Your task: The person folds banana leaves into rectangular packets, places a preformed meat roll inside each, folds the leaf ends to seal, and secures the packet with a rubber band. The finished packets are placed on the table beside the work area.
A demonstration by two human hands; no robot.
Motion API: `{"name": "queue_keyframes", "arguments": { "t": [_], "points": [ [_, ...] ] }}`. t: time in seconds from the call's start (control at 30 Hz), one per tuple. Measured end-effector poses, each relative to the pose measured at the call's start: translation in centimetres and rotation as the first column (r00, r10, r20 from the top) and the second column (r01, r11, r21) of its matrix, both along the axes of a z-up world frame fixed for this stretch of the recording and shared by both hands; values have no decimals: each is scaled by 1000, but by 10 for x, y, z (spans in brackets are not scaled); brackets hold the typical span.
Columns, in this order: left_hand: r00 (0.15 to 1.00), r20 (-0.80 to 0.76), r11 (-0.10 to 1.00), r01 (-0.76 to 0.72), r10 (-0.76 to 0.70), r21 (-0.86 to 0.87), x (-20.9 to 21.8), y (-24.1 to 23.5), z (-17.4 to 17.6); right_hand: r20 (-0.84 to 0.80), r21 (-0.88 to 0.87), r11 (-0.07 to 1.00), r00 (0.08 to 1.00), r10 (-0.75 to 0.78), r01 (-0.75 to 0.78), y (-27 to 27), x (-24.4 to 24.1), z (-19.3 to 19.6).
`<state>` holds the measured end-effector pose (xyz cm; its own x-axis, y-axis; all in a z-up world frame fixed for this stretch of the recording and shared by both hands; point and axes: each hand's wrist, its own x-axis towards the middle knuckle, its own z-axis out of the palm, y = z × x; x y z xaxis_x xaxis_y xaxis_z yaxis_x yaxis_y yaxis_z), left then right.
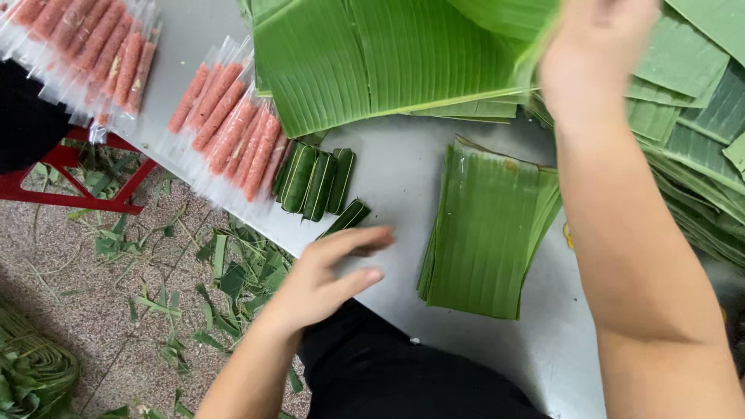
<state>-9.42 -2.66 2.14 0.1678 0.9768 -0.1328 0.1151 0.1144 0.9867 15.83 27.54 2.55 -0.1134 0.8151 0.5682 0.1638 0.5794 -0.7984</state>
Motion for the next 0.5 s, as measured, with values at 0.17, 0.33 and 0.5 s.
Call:
{"name": "queue_keyframes", "arguments": {
  "t": [0.17, 0.33, 0.5],
  "points": [
    [612, 773, 985, -78, 168, -153, 41, 76, -41, -602, -486, 799, 798, -14, -353, -74, 11, 43],
    [328, 864, 922, -202, 382, -330, 21, 133, -41, -593, -571, 700, 805, 11, -430, -102, -8, 29],
    [520, 718, 887, -268, 462, -376, 8, 150, -31, -567, -740, 461, 823, -34, -491, -91, 4, 5]
  ]
}}
